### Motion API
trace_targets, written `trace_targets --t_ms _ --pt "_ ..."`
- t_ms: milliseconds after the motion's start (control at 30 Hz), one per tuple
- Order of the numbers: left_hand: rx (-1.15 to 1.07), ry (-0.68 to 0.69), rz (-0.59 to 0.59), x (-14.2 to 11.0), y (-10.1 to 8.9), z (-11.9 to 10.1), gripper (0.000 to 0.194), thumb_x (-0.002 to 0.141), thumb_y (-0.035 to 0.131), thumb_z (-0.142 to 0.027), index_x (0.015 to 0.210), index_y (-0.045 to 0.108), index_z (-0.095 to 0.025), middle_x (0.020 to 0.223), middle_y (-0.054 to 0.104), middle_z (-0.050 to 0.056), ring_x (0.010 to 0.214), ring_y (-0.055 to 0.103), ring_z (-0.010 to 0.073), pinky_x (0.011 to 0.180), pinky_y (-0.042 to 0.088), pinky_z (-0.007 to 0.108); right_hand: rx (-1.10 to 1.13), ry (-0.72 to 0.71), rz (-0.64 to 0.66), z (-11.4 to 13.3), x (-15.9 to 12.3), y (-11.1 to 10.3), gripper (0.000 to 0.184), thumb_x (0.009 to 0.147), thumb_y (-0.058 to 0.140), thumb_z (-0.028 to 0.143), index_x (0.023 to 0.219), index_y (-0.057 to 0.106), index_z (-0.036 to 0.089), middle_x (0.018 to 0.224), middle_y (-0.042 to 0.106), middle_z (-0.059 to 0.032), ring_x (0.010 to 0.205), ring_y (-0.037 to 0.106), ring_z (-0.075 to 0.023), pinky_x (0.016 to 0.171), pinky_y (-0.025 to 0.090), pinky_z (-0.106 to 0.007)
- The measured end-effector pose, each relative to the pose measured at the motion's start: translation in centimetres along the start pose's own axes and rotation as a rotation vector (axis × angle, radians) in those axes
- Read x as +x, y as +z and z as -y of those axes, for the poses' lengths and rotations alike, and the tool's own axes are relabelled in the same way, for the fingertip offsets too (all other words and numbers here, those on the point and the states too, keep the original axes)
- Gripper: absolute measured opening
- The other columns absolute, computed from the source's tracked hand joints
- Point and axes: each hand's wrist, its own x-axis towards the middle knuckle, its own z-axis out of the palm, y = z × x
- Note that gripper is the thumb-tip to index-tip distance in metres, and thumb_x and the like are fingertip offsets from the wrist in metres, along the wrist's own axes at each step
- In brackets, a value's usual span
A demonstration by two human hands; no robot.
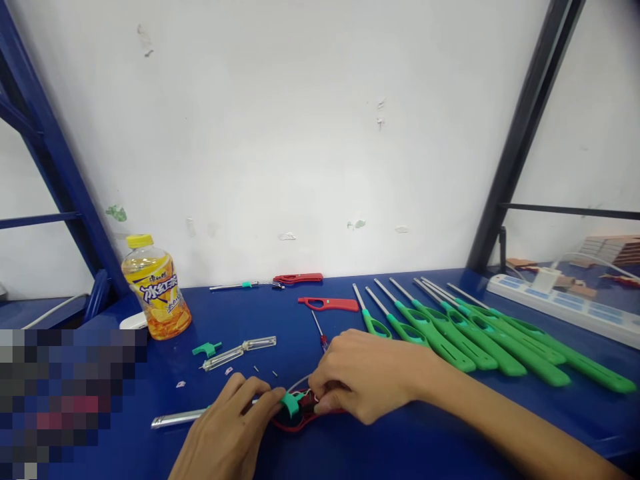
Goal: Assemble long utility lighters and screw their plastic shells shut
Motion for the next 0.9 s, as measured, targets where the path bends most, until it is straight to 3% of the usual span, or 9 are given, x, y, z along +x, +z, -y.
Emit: trace_targets --t_ms 167,400,600,900 --pt "-0.056 -0.029 0.080 -0.27 0.06 0.32 0.028 0.110 0.042 -0.022 0.120 0.068 -0.028 0.095 0.073 0.000 0.079 0.069 0.0187 0.070 0.061 0.026 -0.016 0.004 -0.005 -0.01 -0.06 -0.01 0.023 0.094 0.062 0.029 0.073 0.060 0.022 0.064 0.062 0.0047 0.056 0.047 -0.0134 0.056 0.026 -0.029" --pt "-0.097 -0.066 0.164 0.00 -0.19 -0.42 0.025 0.109 0.045 -0.023 0.116 0.069 -0.029 0.097 0.075 0.000 0.084 0.070 0.0198 0.071 0.061 0.026 0.004 0.007 -0.007 0.00 0.05 -0.28 0.025 0.094 0.063 0.030 0.071 0.061 0.022 0.062 0.061 0.0054 0.054 0.044 -0.0123 0.054 0.026 -0.028" --pt "-0.097 -0.070 0.200 -0.17 0.10 -0.33 0.046 0.099 0.043 -0.004 0.129 0.066 -0.030 0.106 0.075 0.002 0.091 0.070 0.0210 0.071 0.061 0.026 0.023 0.088 -0.012 -0.03 0.00 -0.30 0.023 0.093 0.070 0.043 0.083 0.071 0.022 0.069 0.067 0.0033 0.059 0.054 -0.0139 0.055 0.028 -0.027" --pt "-0.153 -0.112 0.149 0.13 0.19 -0.09 0.044 0.100 0.046 -0.008 0.126 0.069 -0.034 0.103 0.073 0.002 0.085 0.070 0.0190 0.072 0.062 0.026 -0.023 0.030 -0.025 -0.48 0.09 0.01 0.019 0.096 0.067 0.042 0.089 0.071 0.024 0.071 0.069 0.0046 0.062 0.058 -0.0146 0.057 0.028 -0.028"
